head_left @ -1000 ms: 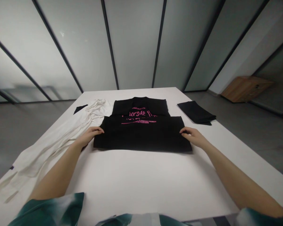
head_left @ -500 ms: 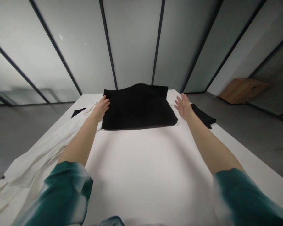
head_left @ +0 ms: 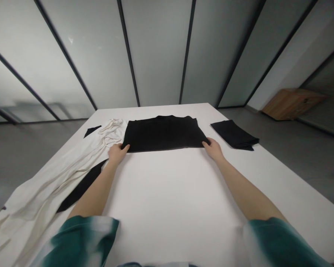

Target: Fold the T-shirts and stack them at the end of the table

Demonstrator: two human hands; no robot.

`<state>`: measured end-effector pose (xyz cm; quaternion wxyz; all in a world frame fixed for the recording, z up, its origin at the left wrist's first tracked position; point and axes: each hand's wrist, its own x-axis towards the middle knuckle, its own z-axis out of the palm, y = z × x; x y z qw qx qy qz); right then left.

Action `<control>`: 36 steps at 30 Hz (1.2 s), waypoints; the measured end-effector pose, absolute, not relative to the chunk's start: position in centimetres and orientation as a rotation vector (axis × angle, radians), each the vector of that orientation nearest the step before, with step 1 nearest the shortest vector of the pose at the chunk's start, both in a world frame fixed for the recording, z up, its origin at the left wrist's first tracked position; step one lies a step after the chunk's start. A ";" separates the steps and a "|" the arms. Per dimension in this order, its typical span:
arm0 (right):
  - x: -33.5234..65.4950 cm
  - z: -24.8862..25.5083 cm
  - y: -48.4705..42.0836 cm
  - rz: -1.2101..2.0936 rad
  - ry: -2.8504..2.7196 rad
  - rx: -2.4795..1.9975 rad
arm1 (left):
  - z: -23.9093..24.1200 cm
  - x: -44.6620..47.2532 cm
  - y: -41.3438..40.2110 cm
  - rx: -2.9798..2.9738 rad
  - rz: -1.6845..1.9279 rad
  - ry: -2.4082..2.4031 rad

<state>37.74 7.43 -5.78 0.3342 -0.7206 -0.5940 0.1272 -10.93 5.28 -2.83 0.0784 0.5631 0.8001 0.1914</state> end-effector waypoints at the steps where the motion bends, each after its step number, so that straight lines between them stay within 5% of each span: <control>1: 37.8 -5.7 7.4 0.344 -1.555 -1.844 | -2.9 -10.9 5.3 1.715 0.612 2.356; 19: 39.6 -6.2 7.4 0.386 -1.111 -1.682 | -4.1 -12.2 6.3 1.415 1.482 1.750; 24: 39.4 -6.6 7.3 0.338 -1.431 -1.898 | -4.6 -12.6 6.6 1.241 1.546 1.397; 36: 41.2 -4.1 7.1 0.550 -1.401 -1.935 | -1.5 -12.7 5.8 1.330 1.321 1.483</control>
